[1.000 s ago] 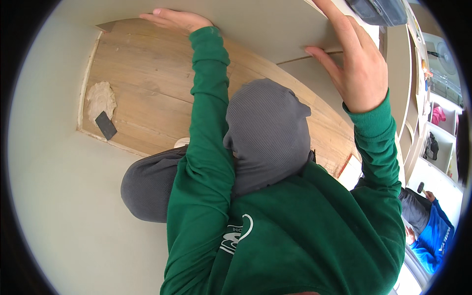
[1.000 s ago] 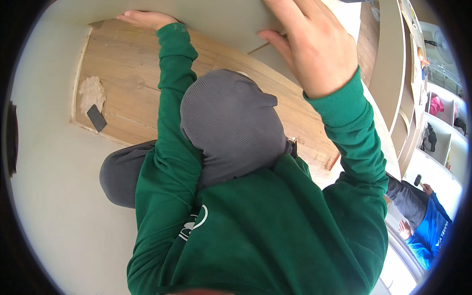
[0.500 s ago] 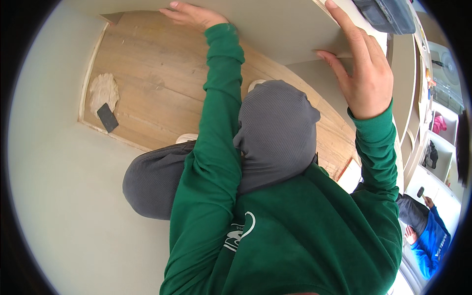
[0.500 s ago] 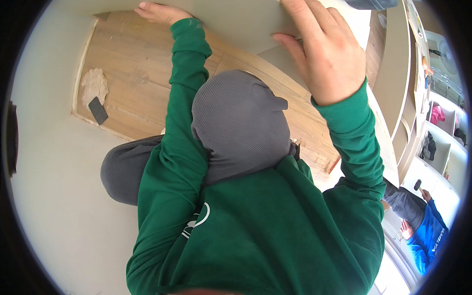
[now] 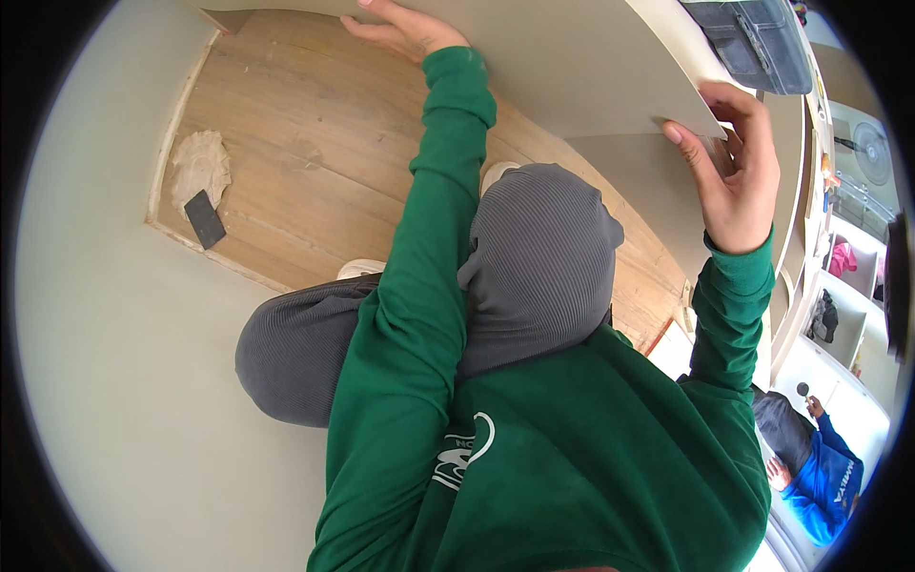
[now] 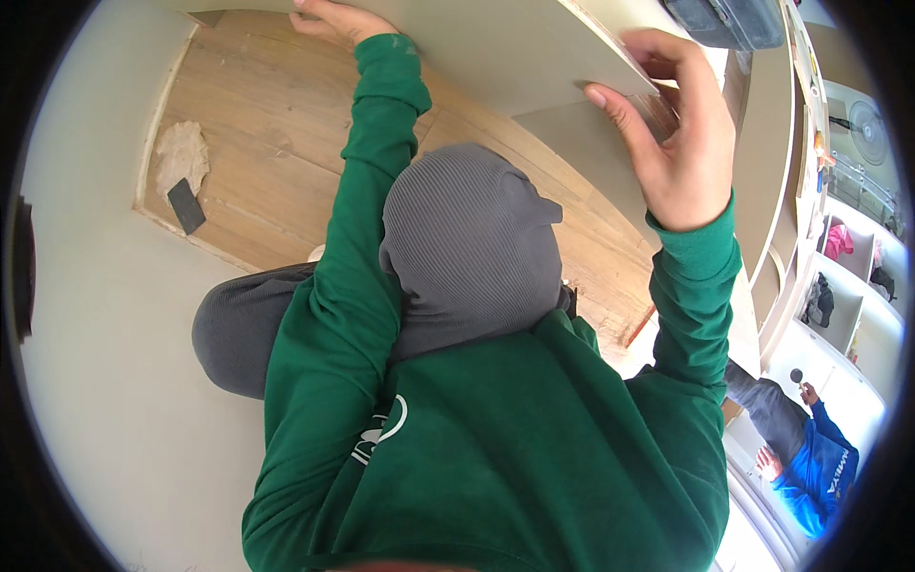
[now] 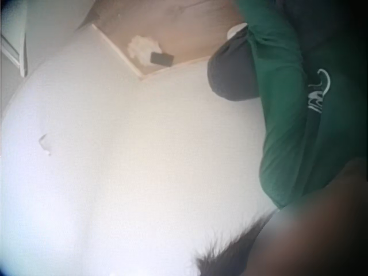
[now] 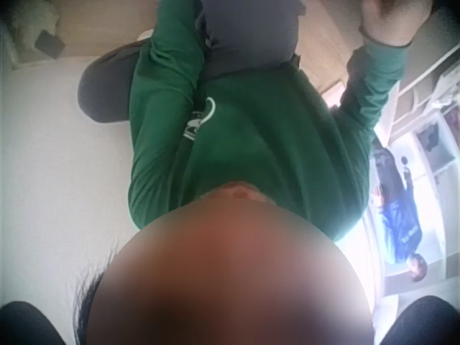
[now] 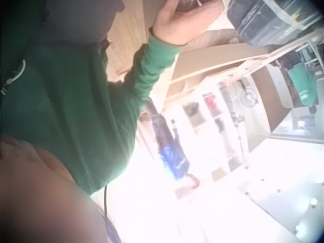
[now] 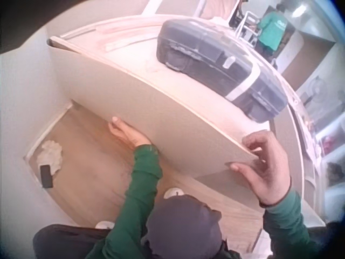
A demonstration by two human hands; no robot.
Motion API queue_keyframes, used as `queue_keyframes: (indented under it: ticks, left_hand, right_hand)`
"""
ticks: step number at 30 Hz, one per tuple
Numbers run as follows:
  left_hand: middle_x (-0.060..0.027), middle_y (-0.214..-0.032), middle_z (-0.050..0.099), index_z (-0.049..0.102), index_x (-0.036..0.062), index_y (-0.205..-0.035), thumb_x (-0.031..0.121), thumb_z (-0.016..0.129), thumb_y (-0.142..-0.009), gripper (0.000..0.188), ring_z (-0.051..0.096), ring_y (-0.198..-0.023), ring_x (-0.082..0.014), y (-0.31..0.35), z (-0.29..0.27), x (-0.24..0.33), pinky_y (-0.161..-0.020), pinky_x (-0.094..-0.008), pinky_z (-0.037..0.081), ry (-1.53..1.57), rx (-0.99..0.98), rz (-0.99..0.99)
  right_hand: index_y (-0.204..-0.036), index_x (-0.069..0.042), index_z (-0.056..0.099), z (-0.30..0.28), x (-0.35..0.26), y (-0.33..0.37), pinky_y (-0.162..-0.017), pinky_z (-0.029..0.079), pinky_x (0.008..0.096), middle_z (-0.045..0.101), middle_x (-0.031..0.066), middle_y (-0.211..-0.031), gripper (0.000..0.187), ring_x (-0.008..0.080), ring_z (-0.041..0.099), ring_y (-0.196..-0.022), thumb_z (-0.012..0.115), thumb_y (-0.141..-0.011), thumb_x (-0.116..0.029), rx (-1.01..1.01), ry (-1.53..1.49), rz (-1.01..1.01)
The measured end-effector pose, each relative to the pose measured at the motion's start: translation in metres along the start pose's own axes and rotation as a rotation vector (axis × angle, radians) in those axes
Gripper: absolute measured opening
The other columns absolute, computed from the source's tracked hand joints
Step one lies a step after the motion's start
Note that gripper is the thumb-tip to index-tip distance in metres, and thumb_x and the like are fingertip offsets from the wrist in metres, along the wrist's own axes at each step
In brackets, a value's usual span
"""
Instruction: The person fits a curved wooden panel into a cabinet frame, repeatedly adjusting its position to align with the structure. The person then uses a hand plane to smooth the edge of a separate flat wooden panel on a workbench.
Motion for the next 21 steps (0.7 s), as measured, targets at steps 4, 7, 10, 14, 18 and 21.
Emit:
queue_keyframes:
  ticks: [4, 7, 10, 14, 18, 21]
  left_hand:
    - [-0.0278, -0.148, 0.034, 0.029, -0.0017, -0.148, 0.052, 0.038, -0.100, 0.073, 0.044, -0.129, -0.0380, 0.001, 0.000, 0.000, -0.107, -0.0445, 0.039, -0.018, -0.011, -0.016]
    - [-0.0276, -0.148, 0.034, 0.027, -0.0010, -0.149, 0.053, 0.038, -0.099, 0.074, 0.045, -0.129, -0.0378, 0.001, 0.002, 0.000, -0.106, -0.0443, 0.040, 0.036, -0.024, -0.034]
    - [-0.0275, -0.149, 0.034, 0.026, -0.0007, -0.149, 0.053, 0.038, -0.099, 0.074, 0.045, -0.128, -0.0376, 0.003, 0.004, 0.002, -0.106, -0.0442, 0.040, 0.046, -0.010, -0.031]
    - [-0.0273, -0.148, 0.035, 0.027, -0.0007, -0.149, 0.053, 0.038, -0.100, 0.074, 0.045, -0.128, -0.0379, 0.003, 0.004, 0.001, -0.105, -0.0442, 0.041, 0.092, -0.020, -0.040]
    - [-0.0270, -0.145, 0.039, 0.031, -0.0010, -0.147, 0.053, 0.037, -0.100, 0.072, 0.047, -0.126, -0.0384, -0.001, -0.002, 0.000, -0.103, -0.0438, 0.042, -0.057, 0.046, -0.016]
    - [-0.0263, -0.146, 0.039, 0.033, 0.0013, -0.147, 0.050, 0.036, -0.100, 0.068, 0.045, -0.128, -0.0393, -0.001, -0.004, 0.005, -0.104, -0.0463, 0.041, -0.030, 0.060, 0.007]
  right_hand:
    - [-0.104, -0.002, 0.057, -0.007, 0.009, 0.002, -0.071, 0.056, 0.0275, 0.061, 0.0078, -0.104, 0.027, 0.0164, 0.064, -0.092, 0.074, -0.085, -0.009, 0.034, -0.330, -0.007]
    - [-0.093, -0.001, 0.057, -0.010, 0.009, -0.001, -0.064, 0.054, 0.0237, 0.061, 0.0069, -0.101, 0.018, 0.0136, 0.062, -0.084, 0.072, -0.087, -0.008, -0.019, -0.149, -0.070]
    - [-0.086, 0.000, 0.055, -0.014, 0.007, -0.005, -0.062, 0.054, 0.0235, 0.061, 0.0067, -0.103, 0.016, 0.0124, 0.060, -0.082, 0.069, -0.089, -0.007, -0.071, -0.090, -0.076]
    - [-0.084, 0.000, 0.054, -0.014, 0.004, -0.007, -0.064, 0.054, 0.0248, 0.061, 0.0065, -0.103, 0.018, 0.0128, 0.062, -0.082, 0.070, -0.088, -0.007, -0.080, -0.112, -0.041]
    - [-0.092, -0.002, 0.057, -0.006, 0.003, -0.002, -0.064, 0.055, 0.0270, 0.063, 0.0075, -0.100, 0.019, 0.0151, 0.064, -0.084, 0.074, -0.085, -0.009, -0.046, -0.102, -0.034]
    - [-0.108, -0.005, 0.058, 0.003, 0.002, 0.000, -0.067, 0.055, 0.0269, 0.064, 0.0091, -0.100, 0.032, 0.0169, 0.064, -0.087, 0.077, -0.082, -0.010, -0.112, -0.035, -0.033]
Point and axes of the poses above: each hand's wrist, its own y-axis away from the middle knuckle, its own z-axis out of the palm, x = y × z, the point moved 1 cm from there along -y, towards the middle knuckle
